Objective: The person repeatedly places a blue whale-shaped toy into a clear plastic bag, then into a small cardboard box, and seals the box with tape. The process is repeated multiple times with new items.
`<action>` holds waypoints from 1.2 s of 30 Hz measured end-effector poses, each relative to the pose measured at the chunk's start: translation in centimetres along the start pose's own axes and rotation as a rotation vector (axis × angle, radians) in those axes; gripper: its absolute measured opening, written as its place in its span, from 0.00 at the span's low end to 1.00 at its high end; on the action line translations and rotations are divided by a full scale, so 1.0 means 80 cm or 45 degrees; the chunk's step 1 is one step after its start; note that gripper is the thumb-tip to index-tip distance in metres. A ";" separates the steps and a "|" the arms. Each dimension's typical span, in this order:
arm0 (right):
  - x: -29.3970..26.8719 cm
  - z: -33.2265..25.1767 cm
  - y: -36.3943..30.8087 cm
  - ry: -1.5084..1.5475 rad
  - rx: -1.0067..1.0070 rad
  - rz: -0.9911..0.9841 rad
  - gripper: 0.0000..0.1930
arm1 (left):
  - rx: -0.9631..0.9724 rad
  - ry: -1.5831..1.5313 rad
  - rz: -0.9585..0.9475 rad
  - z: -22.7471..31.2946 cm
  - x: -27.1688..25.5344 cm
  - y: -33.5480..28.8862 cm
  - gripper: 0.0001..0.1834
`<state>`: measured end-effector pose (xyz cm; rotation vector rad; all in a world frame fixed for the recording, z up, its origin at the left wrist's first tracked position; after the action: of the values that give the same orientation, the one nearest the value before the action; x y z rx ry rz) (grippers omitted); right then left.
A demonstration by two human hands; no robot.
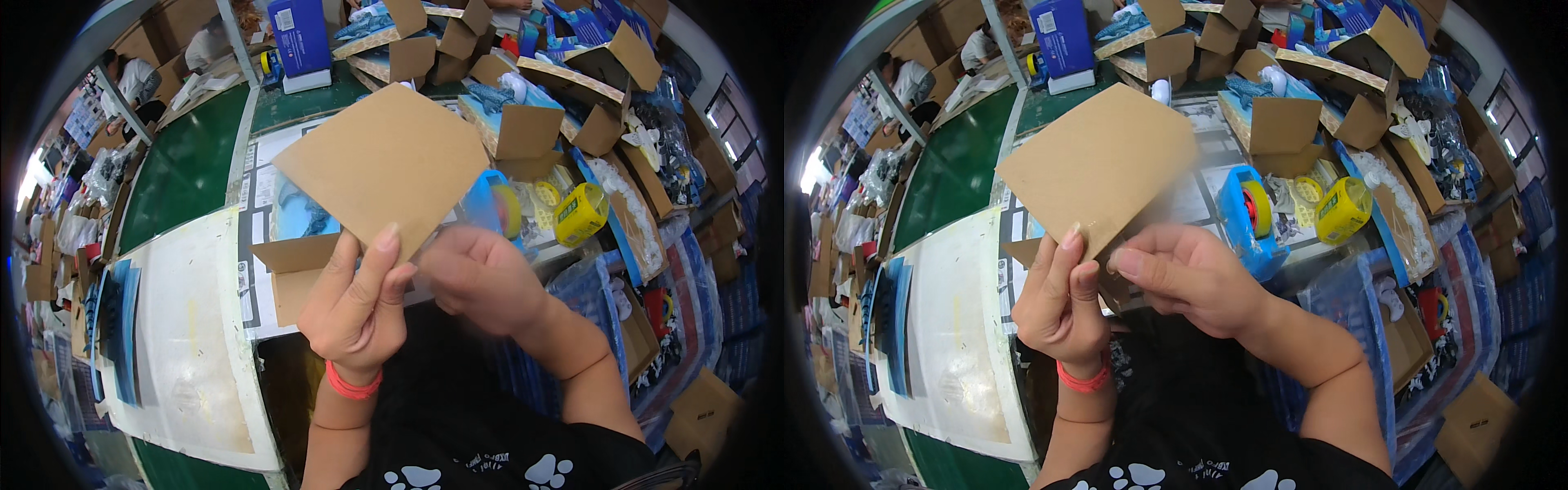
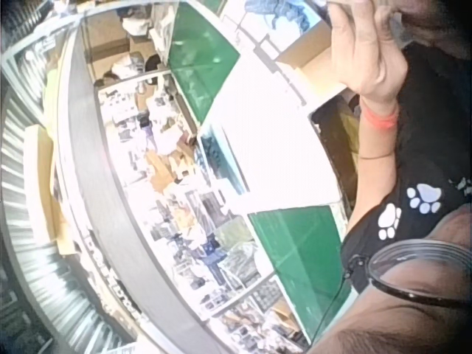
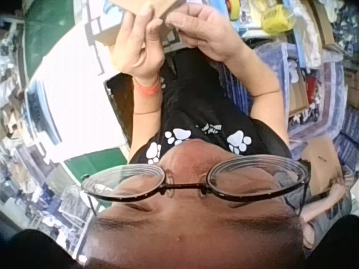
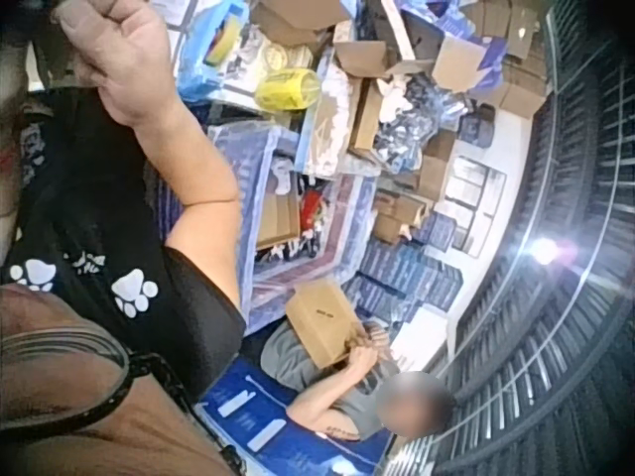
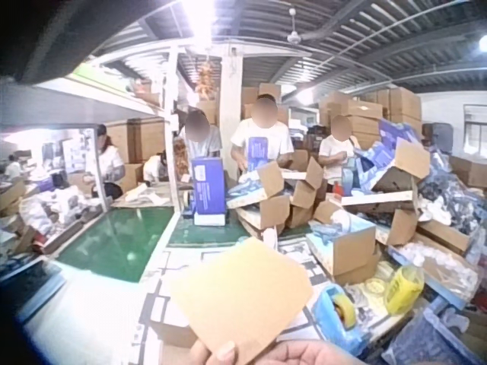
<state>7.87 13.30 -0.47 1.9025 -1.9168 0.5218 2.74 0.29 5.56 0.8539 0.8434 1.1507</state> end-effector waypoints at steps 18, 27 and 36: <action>0.004 -0.038 0.061 -0.522 -0.563 0.070 0.09 | -0.025 0.081 0.042 -0.010 -0.010 0.003 0.13; -0.015 -0.062 0.001 -0.860 -1.378 0.791 0.25 | 0.018 0.111 0.070 -0.003 0.020 0.002 0.16; 0.048 -0.105 0.002 -1.907 -1.895 0.510 0.12 | 0.110 0.223 0.096 -0.004 0.043 0.004 0.16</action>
<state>7.84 14.34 8.69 0.6275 -2.0295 -2.1594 3.01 3.72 5.29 0.8706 1.0178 1.2758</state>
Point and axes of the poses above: each hand's wrist, its own y-axis towards the middle knuckle, its own x-axis out of the palm, z = x × y, the point moved 9 cm from there along y, towards the middle knuckle, and after that the axes turned 4 degrees about -z, right-handed, at the moved point
